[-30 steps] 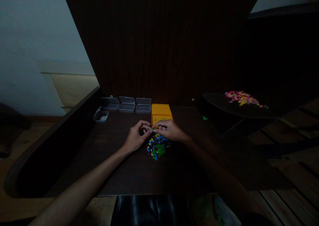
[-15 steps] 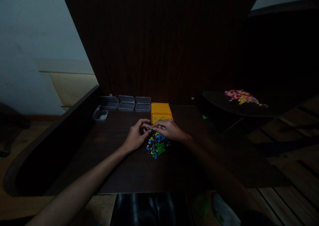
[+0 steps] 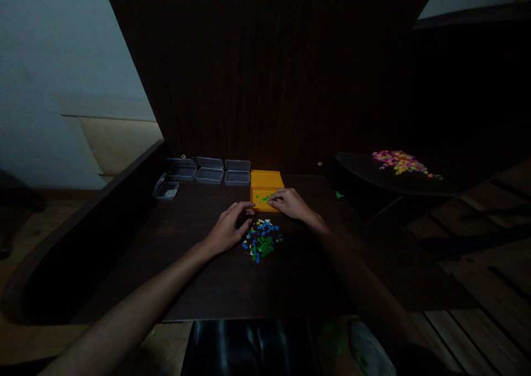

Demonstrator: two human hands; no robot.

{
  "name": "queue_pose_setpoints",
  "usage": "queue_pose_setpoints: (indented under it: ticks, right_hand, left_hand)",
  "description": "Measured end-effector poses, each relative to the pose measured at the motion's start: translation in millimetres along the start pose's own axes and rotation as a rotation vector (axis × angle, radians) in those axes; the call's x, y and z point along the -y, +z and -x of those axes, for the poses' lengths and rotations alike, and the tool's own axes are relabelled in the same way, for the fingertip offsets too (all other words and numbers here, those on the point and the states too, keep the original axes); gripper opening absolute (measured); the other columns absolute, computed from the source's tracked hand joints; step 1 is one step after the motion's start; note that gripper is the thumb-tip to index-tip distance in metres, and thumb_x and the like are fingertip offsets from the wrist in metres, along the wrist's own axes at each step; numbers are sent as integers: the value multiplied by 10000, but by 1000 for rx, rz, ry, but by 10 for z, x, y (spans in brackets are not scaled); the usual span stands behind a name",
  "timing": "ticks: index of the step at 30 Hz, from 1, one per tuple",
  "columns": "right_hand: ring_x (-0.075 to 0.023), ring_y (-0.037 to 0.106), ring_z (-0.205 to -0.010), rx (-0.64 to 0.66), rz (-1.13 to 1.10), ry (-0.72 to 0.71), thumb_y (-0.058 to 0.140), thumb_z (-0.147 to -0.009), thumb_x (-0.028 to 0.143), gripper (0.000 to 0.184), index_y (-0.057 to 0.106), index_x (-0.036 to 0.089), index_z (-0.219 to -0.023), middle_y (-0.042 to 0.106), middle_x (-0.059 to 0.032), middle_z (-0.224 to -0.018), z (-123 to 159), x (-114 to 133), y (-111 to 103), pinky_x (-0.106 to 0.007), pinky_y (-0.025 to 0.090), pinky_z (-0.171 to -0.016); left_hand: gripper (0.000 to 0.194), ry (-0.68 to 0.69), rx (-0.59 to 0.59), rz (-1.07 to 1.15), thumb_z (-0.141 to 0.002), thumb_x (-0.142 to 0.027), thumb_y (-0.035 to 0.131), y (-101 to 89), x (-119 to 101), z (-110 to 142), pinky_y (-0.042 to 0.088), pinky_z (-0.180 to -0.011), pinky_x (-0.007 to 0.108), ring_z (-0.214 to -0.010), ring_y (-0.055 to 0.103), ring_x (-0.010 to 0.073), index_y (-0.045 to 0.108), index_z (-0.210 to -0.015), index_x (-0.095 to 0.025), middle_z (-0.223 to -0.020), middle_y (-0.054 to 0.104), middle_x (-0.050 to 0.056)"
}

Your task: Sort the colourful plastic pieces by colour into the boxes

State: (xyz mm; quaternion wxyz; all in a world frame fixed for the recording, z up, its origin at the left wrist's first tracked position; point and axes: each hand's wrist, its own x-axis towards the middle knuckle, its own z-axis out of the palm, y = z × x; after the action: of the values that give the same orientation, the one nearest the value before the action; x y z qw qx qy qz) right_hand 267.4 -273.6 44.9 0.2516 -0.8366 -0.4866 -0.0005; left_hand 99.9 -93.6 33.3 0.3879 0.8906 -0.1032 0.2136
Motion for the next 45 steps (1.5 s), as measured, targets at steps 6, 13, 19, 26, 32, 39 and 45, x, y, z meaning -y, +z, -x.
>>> queue_pose_setpoints:
  ticks: [6,13,19,26,32,39,45]
  right_hand:
    - [-115,540,-668,82,86,11,606,-845,145,176,768,162,-910,682,-48,-799,-53,20,18,-223,341,-602]
    - [-129,549,-667,5,1,-17,582,-855,172,216,759,139,-975,680,-59,-784,-12,31,-96,-232,374,-614]
    - [-108,479,-576,217,-203,-140,613,-831,277,217,764,130,-882,619,-24,-676,184,118,-242,-226,351,-547]
    - [-82,404,-524,413,-255,-206,640,-800,293,244,742,124,-942,524,20,-616,476,162,-242,-206,332,-518]
    - [-81,387,-525,422,-317,-180,653,-799,318,272,737,121,-967,496,30,-609,534,141,-236,-199,326,-510]
    - [-85,429,-546,438,-302,-202,631,-822,310,257,749,134,-966,561,1,-657,537,128,-183,-199,341,-524]
    - [-80,427,-543,467,-318,-191,621,-817,281,237,755,125,-934,545,10,-639,529,157,-157,-196,342,-528]
  left_hand:
    - [283,8,13,-35,-880,-188,541,6,29,12,501,-911,350,-989,617,187,533,-1162,-198,-1013,665,52]
    - [226,32,30,-35,-872,-190,544,-16,-2,1,492,-901,367,-984,607,205,586,-1094,-197,-1014,679,60]
    - [154,106,157,3,-864,-204,559,-40,-106,2,484,-884,356,-956,594,200,652,-986,-201,-974,684,56]
    - [194,175,273,16,-835,-217,599,-18,-131,34,484,-889,356,-977,572,211,686,-1008,-198,-979,666,73]
    - [235,181,299,6,-845,-267,620,70,-152,48,472,-927,372,-1013,562,217,687,-1065,-217,-1023,660,73]
    - [189,211,329,-21,-880,-274,590,166,-181,67,463,-900,351,-988,553,207,710,-1018,-228,-1012,657,62]
    - [181,220,337,-46,-891,-263,567,172,-160,59,453,-900,354,-986,545,207,717,-985,-226,-1000,654,62]
